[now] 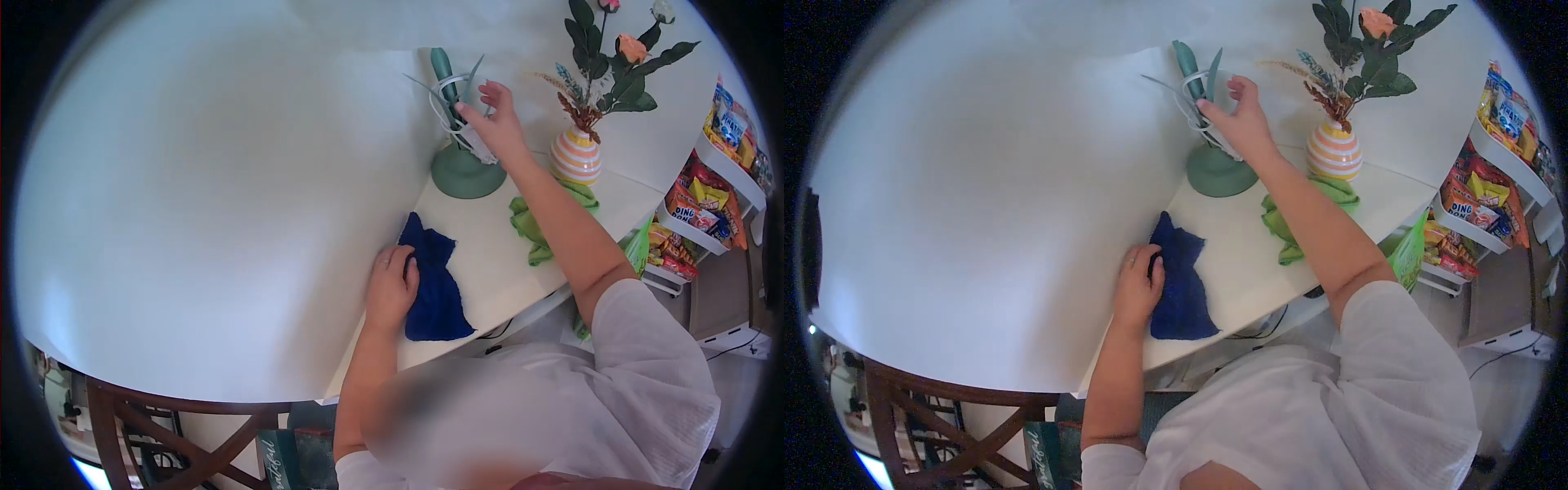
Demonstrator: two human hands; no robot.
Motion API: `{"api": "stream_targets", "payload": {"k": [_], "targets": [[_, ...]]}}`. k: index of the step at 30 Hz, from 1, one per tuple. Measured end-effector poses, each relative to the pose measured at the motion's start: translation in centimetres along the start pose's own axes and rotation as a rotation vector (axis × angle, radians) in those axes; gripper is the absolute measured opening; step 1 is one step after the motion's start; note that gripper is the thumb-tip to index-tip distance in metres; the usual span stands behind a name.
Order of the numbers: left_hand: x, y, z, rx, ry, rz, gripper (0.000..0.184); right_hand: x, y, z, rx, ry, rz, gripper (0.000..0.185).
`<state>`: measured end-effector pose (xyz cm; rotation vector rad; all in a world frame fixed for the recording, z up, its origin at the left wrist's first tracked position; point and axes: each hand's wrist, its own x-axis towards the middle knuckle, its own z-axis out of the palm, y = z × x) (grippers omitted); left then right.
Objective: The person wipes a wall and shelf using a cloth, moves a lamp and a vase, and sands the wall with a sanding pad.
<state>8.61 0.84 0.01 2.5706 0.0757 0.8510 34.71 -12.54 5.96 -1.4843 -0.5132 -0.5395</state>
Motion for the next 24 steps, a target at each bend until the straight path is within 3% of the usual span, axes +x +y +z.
{"api": "stream_targets", "payload": {"k": [4,7,16,19,24], "targets": [[0.2,-0.1,0.0,0.006,-0.01,0.0,0.018,0.2,-2.3,0.2,-0.134,-0.168,0.123,0.082],[0.0,0.2,-0.1,0.001,0.001,-0.009,0.018,0.2,-2.4,0.6,-0.373,-0.193,0.062,0.08],[0.1,-0.1,-0.2,-0.043,-0.001,-0.005,0.017,0.8,-1.0,1.0,-0.367,-0.189,-0.023,0.057],[0.1,-0.2,-0.2,-0.055,-0.008,-0.005,0.017,1.0,-1.0,0.7,-0.348,-0.175,-0.1,0.059],[0.1,-0.4,-0.1,-0.054,0.001,-0.006,0.017,1.0,-1.5,0.1,-0.316,-0.207,-0.025,0.057]]}}
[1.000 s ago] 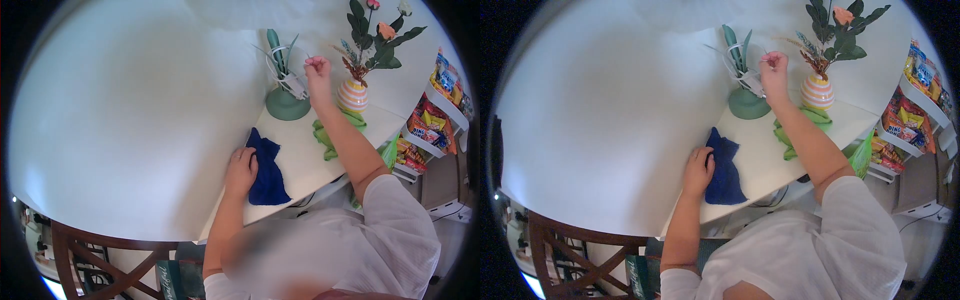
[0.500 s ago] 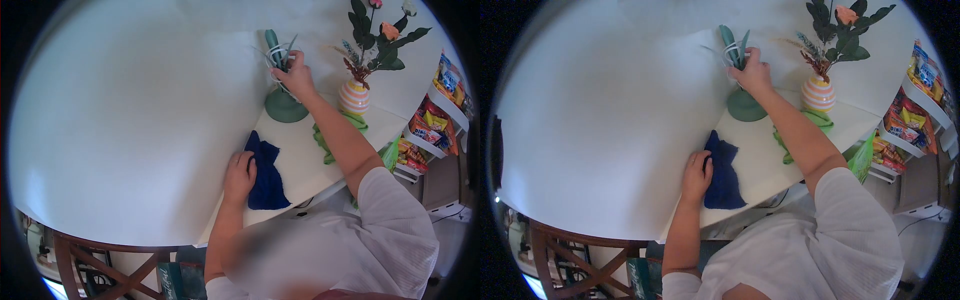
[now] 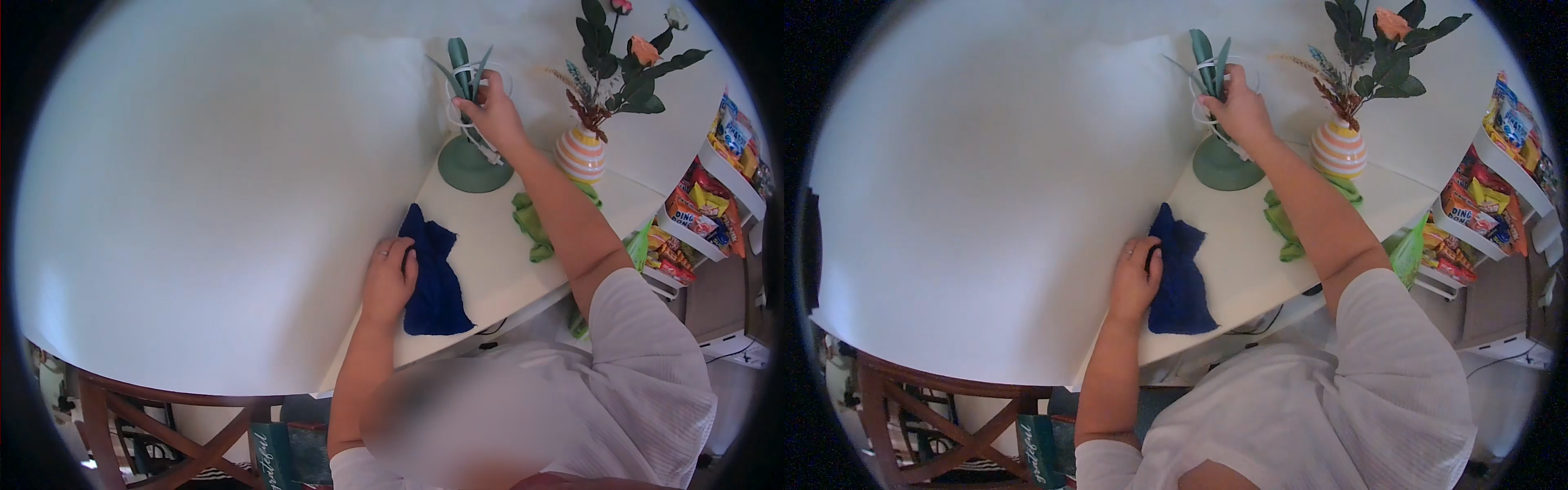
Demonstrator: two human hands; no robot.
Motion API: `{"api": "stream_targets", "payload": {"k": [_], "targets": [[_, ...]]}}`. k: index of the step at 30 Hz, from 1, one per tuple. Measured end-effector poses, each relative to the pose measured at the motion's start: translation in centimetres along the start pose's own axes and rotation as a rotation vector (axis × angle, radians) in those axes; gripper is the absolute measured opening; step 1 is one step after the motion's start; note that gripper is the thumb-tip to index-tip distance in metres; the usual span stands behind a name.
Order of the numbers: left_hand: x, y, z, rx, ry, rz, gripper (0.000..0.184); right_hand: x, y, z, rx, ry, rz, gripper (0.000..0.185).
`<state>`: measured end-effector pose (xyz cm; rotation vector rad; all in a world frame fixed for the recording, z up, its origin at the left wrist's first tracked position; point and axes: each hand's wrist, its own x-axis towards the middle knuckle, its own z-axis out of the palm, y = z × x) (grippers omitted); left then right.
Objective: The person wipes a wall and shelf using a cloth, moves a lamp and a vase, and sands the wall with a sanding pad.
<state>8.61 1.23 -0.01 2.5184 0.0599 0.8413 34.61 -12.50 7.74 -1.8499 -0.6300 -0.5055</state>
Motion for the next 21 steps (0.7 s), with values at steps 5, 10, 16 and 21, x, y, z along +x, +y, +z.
{"api": "stream_targets", "payload": {"k": [5,10,16,21], "targets": [[0.0,-0.3,0.2,-0.002,0.017,0.033,0.017,0.0,1.0,-0.4,-0.02,0.016,0.011,0.057],[-0.1,-0.1,0.2,0.01,0.017,0.009,0.017,-0.2,1.0,-1.3,-0.064,0.038,-0.035,0.058],[-0.1,0.0,-0.1,0.013,-0.01,-0.016,0.017,-0.6,0.6,-2.4,-0.074,0.039,-0.009,0.059],[-0.1,0.0,-0.1,0.003,-0.001,0.008,0.017,-0.5,1.4,-2.4,-0.083,0.033,-0.015,0.06]]}}
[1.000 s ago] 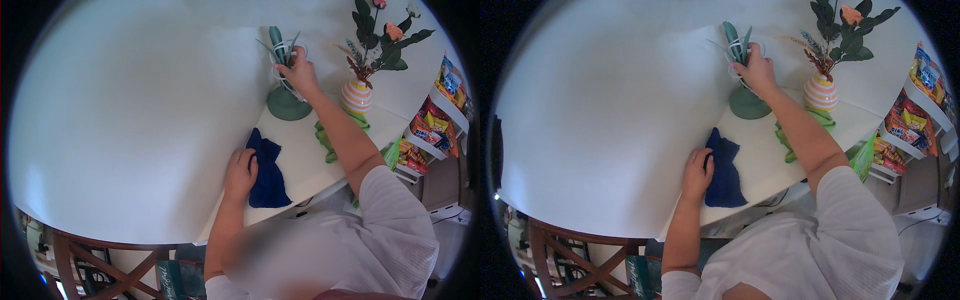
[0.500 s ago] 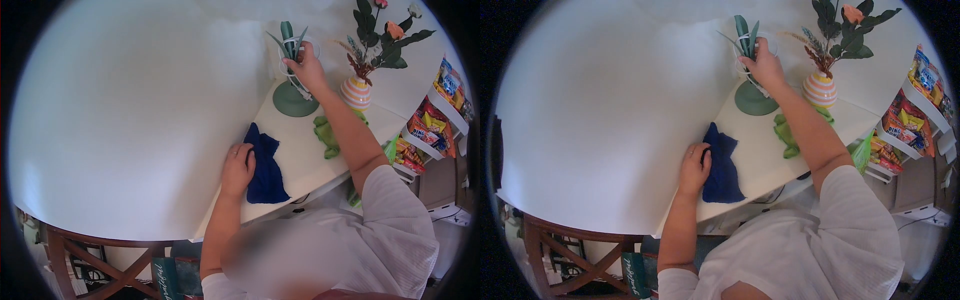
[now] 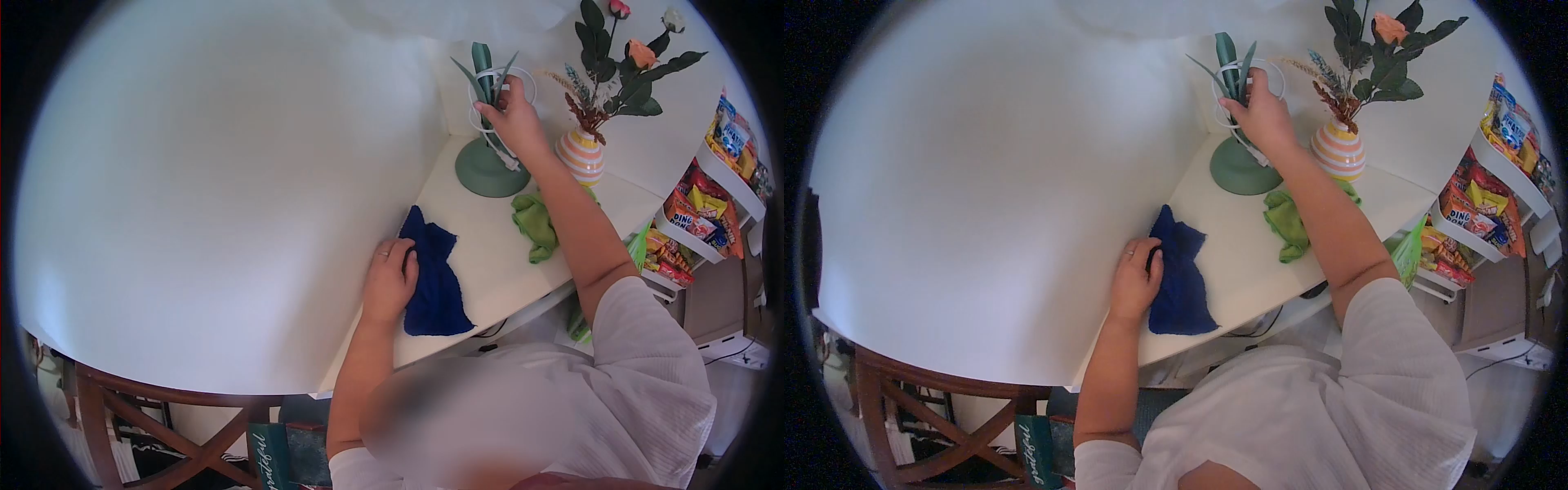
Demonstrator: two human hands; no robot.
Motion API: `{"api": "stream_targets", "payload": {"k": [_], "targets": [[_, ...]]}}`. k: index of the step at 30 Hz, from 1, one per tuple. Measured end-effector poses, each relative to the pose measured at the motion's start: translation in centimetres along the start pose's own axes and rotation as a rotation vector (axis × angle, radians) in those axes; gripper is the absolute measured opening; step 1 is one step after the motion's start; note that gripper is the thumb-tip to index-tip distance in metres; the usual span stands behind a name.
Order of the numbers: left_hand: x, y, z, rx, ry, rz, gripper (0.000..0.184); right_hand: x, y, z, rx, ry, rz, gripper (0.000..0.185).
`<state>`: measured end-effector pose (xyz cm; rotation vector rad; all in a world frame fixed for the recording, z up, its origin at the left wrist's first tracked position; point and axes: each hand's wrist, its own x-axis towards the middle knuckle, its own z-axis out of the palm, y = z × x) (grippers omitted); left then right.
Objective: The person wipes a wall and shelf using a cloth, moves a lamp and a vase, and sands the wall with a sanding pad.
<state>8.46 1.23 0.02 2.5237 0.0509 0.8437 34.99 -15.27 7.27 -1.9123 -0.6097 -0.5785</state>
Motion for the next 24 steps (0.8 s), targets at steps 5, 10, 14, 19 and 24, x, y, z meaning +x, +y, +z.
{"api": "stream_targets", "payload": {"k": [5,10,14,19,24], "targets": [[-0.1,-0.3,0.2,0.002,0.014,0.008,0.017,-0.3,-0.5,-0.3,-0.031,-0.006,0.001,0.061],[-0.1,0.0,0.1,0.019,0.017,0.017,0.016,-0.8,-1.5,-0.9,-0.039,-0.025,0.074,0.063],[0.0,0.1,0.2,0.028,0.024,0.021,0.016,-0.9,-1.7,-1.2,0.014,-0.069,0.081,0.073],[-0.1,-0.1,0.2,0.016,0.0,0.001,0.019,-1.7,-1.3,-1.6,0.077,-0.08,-0.002,0.09],[-0.1,0.6,-0.2,0.008,0.013,-0.034,0.022,-4.5,-2.3,-4.1,0.045,-0.154,-0.067,0.081]]}}
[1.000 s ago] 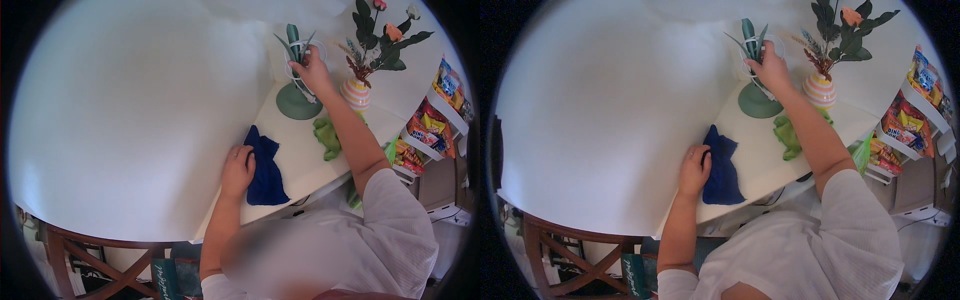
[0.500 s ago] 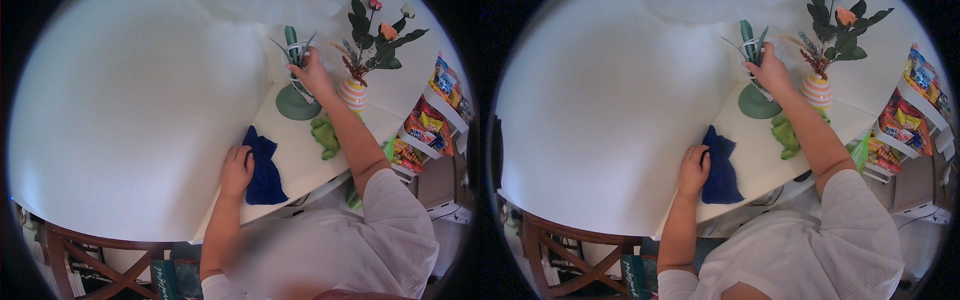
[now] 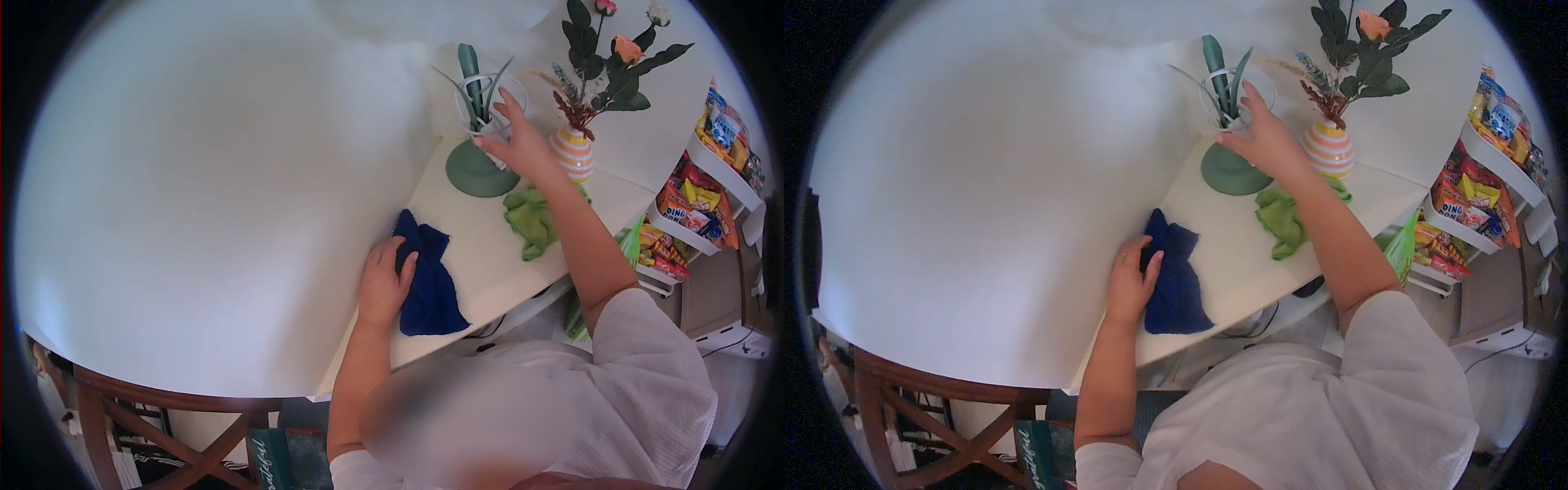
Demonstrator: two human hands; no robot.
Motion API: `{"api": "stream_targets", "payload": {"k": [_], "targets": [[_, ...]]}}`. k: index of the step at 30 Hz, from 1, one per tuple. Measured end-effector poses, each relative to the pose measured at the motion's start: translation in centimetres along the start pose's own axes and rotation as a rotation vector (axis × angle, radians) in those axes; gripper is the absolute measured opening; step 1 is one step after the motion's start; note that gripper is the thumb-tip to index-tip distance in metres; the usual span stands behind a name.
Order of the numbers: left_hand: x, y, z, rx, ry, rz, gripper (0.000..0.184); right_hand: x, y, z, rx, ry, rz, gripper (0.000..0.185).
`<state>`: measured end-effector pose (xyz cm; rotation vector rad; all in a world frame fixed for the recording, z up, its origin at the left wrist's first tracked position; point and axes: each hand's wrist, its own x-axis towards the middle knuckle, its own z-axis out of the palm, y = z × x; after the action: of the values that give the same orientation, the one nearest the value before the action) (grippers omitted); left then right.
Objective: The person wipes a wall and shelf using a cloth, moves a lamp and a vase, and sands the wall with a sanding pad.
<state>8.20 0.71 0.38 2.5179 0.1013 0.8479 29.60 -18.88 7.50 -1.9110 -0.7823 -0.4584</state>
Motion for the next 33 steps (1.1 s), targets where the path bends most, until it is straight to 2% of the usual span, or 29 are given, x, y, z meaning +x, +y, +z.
{"api": "stream_targets", "payload": {"k": [4,6,8,10,13,14,17,19,22,24,27,28,31,33], "targets": [[0.0,-0.1,-0.1,0.052,0.018,0.023,0.022,-3.6,-2.6,-0.9,-0.171,0.064,-0.254,0.06],[-0.2,-0.2,-0.2,0.036,0.061,0.047,0.021,-6.0,-3.5,1.3,-0.128,-0.058,-0.25,0.052],[-0.3,0.0,-0.3,-0.023,0.127,0.057,0.021,-7.5,-5.5,3.6,0.284,-0.585,0.098,0.045],[-0.9,0.4,-0.4,-0.192,0.169,0.179,0.024,-8.9,-6.6,5.9,0.581,-0.7,0.23,0.039],[-1.2,0.6,-0.4,-0.368,0.222,0.339,0.03,-9.9,-6.8,8.5,0.681,-0.62,0.16,0.04],[-1.2,0.6,-0.4,-0.41,0.241,0.388,0.032,-9.6,-6.8,8.6,0.591,-0.509,0.044,0.042],[-0.9,0.7,0.0,-0.555,0.468,0.459,0.036,-6.0,-8.7,7.9,0.695,-0.083,-0.161,0.044],[-1.1,0.4,-0.3,-0.43,0.479,0.388,0.036,-3.2,-10.8,7.3,0.823,0.028,-0.387,0.053],[-1.6,0.1,-0.1,-0.343,0.425,0.281,0.032,0.3,-14.5,8.3,0.706,0.257,-0.491,0.06],[-1.9,0.0,-0.4,-0.21,0.314,0.254,0.029,2.6,-15.5,10.5,0.548,0.287,-0.569,0.069],[-1.8,1.6,-0.8,-0.175,0.223,0.203,0.025,4.2,-16.2,13.3,0.316,0.219,-0.604,0.079],[-1.9,1.6,-0.7,-0.172,0.212,0.2,0.026,4.7,-16.0,13.6,0.281,0.223,-0.675,0.078],[-1.8,1.5,-0.7,-0.172,0.175,0.177,0.027,5.7,-15.0,14.1,0.378,0.321,-0.592,0.082],[-1.6,1.9,-0.8,-0.183,0.133,0.152,0.027,6.4,-14.2,13.9,0.321,0.316,-0.495,0.078]]}}
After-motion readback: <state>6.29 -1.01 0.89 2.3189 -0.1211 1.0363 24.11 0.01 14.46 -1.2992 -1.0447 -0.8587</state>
